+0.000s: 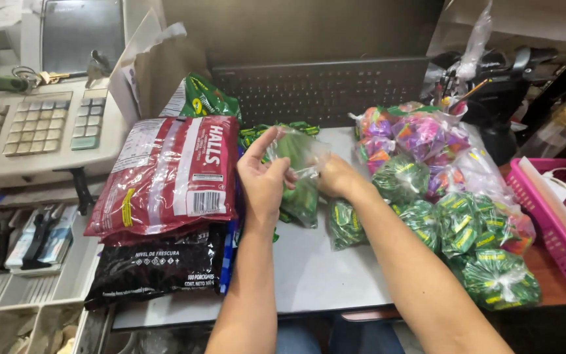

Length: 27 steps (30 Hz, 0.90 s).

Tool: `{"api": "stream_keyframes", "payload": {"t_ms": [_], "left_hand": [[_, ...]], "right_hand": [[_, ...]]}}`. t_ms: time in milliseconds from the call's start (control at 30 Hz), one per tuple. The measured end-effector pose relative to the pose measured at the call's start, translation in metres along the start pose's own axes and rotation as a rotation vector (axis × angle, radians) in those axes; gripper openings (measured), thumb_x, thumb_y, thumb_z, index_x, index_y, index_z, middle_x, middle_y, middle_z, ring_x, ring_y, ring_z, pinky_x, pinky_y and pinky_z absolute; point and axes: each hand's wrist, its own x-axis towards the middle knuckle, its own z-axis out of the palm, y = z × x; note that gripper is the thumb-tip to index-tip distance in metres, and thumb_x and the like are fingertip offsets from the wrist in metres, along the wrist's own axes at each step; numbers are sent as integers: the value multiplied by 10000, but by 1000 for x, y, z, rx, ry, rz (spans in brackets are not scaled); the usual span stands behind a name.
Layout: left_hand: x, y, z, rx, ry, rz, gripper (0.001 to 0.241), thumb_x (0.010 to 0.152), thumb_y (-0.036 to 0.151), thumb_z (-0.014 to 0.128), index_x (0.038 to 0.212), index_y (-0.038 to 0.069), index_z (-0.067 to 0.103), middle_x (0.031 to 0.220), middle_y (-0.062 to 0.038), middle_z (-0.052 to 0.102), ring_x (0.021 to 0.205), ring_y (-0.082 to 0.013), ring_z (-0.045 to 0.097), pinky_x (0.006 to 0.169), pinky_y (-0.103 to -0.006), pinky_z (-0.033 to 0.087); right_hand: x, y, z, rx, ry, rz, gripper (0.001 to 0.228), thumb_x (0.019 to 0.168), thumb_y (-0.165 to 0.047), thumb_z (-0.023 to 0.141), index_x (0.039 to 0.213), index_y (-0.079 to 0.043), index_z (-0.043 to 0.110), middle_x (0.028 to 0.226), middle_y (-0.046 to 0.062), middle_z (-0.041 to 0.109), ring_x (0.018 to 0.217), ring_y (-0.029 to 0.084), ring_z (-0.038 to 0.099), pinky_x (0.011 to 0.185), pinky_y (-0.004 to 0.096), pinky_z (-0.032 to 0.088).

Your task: Portioning out loose candies from a pile into small individual plastic bags at a store counter.

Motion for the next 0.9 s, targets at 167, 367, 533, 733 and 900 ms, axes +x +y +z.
{"api": "stream_keyframes", "payload": {"t_ms": [167,367,533,733,900], "left_hand": [[-3,4,2,9,10,-20,620,775,-140,541,1389,-57,556,1318,-259,661,445,-165,643,324,-210,524],[-3,2,4,8,0,-7,616,767,-151,544,1376,-65,567,1303,-275,664,431,-167,642,311,-212,520],[-4,-4,5,41,-49,-15,618,760,-167,554,1368,-63,578,1294,-292,658,444,-156,653,307,-219,524],[-6,7,3,-131,-80,6,609,774,-122,592,1379,-68,560,1304,-259,658,468,-148,647,342,-213,537],[-16,27,2,-633,-333,-2,712,772,-55,663,1464,-54,496,1436,-249,586,768,-175,731,369,-141,458]], "right_hand": [[16,47,19,87,149,169,396,766,-305,680,1108,-110,725,1071,161,761,1118,375,696,984,530,540],[-18,22,-43,716,807,-58,96,921,-58,679,1002,-105,657,933,74,696,906,208,666,821,324,528],[-28,-18,-43,1057,868,-346,201,934,22,749,1076,-74,644,1003,65,727,937,146,724,855,283,597],[-1,17,-13,818,749,-240,210,939,39,629,1116,-49,699,1045,139,735,1035,261,706,923,403,555],[7,37,26,532,374,35,473,760,-89,714,1214,18,636,1079,262,685,1101,444,672,974,526,510]]}}
